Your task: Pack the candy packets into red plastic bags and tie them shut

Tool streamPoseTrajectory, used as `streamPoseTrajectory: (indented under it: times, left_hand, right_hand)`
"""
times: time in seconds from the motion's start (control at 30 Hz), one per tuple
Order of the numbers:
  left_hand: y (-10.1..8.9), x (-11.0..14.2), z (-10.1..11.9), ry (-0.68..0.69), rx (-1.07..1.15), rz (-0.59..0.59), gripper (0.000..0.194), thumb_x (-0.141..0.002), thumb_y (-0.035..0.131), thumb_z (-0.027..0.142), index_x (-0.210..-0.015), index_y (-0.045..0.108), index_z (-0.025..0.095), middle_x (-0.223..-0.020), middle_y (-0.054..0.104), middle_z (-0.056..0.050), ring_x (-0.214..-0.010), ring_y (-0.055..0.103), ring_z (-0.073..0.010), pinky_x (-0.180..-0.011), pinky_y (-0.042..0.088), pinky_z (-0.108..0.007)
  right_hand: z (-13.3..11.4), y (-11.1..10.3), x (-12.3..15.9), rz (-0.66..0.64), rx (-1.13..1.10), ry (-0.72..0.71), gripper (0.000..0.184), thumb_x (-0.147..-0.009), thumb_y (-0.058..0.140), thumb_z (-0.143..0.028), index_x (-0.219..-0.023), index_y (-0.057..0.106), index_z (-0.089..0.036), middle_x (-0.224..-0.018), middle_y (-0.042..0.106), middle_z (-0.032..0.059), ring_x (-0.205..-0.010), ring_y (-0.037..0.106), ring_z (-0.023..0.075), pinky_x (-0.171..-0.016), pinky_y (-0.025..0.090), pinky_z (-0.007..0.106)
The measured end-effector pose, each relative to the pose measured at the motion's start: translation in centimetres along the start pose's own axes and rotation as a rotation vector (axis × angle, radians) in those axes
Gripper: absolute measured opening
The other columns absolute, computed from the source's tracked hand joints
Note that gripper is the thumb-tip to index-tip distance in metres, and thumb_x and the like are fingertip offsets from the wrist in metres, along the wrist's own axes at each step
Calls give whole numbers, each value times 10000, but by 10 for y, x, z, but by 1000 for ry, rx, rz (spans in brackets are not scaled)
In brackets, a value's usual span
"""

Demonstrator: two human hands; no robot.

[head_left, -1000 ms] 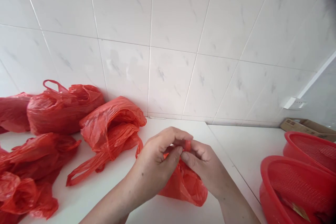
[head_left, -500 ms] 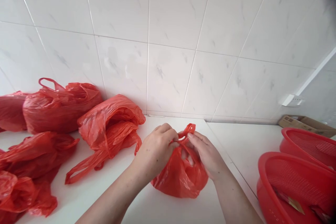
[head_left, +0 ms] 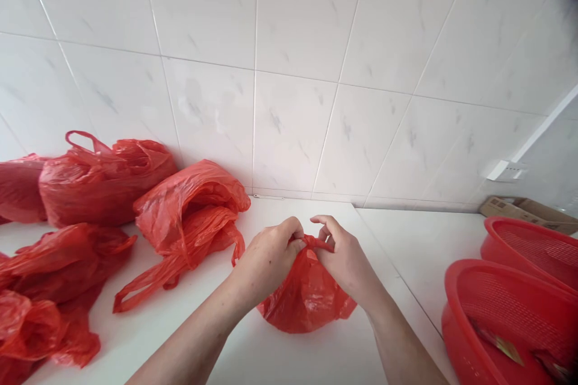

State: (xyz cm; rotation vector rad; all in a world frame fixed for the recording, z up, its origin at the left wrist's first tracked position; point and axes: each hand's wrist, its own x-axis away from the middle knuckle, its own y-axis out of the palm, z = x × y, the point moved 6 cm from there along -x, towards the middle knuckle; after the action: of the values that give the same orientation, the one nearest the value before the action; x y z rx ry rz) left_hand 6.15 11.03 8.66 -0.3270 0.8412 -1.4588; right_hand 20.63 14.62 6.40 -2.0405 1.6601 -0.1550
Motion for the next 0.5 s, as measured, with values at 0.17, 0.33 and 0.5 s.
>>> streamPoseTrajectory:
  times: [0.17, 0.33, 0.5]
  left_hand:
    - [2, 1, 4, 11, -76, -7, 137, -842, 378, 185, -773, 482, 239, -644, 559, 36, -568, 484, -148, -492, 275, -255]
    - [-6, 1, 7, 111, -93, 49, 131, -826, 408, 139, -759, 474, 231, -789, 587, 10, -727, 529, -170, -611, 372, -278]
    - [-16, 21, 9, 191, -20, 29, 161, -814, 433, 91, -723, 466, 220, -1003, 599, -27, -923, 546, -196, -755, 433, -320]
  right_hand:
    - [3, 0, -2, -43, -6, 42, 388, -762, 440, -139, -1039, 657, -303, -800, 653, -8, -717, 602, 160, -663, 463, 313]
    - [-4, -4, 1, -216, -460, 55, 260, -779, 563, -274, -1019, 652, -225, -971, 665, 35, -830, 626, 174, -753, 492, 327]
    - [22, -37, -10, 234, -321, 76, 179, -747, 596, -292, -857, 670, -173, -826, 658, 42, -751, 584, 163, -725, 466, 321]
